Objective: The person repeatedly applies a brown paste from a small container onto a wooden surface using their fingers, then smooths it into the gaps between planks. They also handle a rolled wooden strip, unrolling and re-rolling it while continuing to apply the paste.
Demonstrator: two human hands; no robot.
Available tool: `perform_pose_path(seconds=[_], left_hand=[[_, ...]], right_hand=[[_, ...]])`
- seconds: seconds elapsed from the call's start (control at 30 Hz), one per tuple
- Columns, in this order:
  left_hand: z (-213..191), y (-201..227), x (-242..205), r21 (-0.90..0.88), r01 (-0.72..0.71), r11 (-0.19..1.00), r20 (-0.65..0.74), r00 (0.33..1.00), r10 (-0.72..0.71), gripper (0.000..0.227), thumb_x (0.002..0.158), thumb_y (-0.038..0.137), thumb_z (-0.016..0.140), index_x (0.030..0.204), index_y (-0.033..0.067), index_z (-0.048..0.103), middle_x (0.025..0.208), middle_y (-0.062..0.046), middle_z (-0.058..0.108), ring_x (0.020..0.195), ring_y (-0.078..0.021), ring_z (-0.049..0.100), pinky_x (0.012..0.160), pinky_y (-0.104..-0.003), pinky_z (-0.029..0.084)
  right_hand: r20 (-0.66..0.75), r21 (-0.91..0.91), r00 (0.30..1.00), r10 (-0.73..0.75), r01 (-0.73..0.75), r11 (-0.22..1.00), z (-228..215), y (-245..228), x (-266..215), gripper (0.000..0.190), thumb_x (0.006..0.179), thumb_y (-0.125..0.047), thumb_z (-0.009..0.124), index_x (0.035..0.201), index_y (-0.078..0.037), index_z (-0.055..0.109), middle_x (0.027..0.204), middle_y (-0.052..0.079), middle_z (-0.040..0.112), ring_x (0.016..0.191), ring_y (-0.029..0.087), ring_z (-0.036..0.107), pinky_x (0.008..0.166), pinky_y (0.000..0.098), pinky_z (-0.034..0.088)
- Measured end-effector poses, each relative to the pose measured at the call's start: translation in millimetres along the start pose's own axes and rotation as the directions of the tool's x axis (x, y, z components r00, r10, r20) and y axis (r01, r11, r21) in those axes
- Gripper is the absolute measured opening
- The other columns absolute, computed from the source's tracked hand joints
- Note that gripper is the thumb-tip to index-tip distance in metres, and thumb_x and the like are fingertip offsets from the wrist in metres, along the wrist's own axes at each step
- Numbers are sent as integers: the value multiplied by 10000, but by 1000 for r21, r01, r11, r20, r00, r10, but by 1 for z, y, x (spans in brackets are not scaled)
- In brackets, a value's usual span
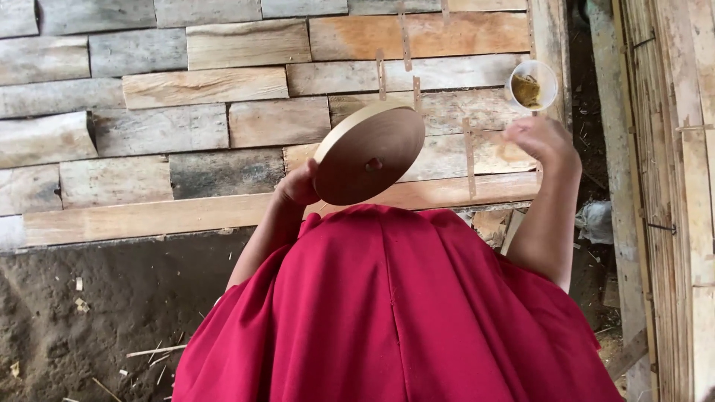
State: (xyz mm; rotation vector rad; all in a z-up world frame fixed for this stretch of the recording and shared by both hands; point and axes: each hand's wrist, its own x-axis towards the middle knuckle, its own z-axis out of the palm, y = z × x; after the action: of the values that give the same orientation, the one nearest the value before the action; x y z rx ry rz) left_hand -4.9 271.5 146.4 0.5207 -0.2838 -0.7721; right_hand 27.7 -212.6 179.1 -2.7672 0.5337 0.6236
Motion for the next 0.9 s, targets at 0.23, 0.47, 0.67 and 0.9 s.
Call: perform_pose_path(seconds=[0.23,0.47,0.67,0.9], left_hand=[[15,-7,13,-13,6,1000,-38,999,-7,595,995,394,569,1361,-75,564,1213,-293,677,1040,-380,704,1008,-612,486],[35,6,12,10,10,1000,-88,996,-9,557,982,340,616,1328,-94,570,1179,-308,682,988,-379,725,948,-610,534],[42,12,6,81,-6,997,-65,998,11,597,984,374,626,1393,-53,546,1196,-266,686,972,-309,718,892,-539,576],[36,13,5,124,-9,992,-10,1000,10,670,969,395,640,1458,-40,499,1201,-259,685,976,-280,713,849,-512,593]], right_hand=[[153,564,827,-540,376,735,-34,-169,-101,880,957,-798,275,1430,-121,576,1441,315,507,1398,497,407,1165,668,284],[431,688,683,-590,174,704,3,-142,-54,1033,902,-837,181,1428,-20,532,1131,239,574,1047,383,543,899,521,418],[97,887,663,-742,281,367,12,-107,-36,353,1002,-358,633,1170,-51,683,725,2,543,651,91,495,601,235,394],[15,709,899,-438,299,638,-38,-105,-62,100,953,-207,762,916,-126,716,821,-15,623,741,83,514,673,223,459]])
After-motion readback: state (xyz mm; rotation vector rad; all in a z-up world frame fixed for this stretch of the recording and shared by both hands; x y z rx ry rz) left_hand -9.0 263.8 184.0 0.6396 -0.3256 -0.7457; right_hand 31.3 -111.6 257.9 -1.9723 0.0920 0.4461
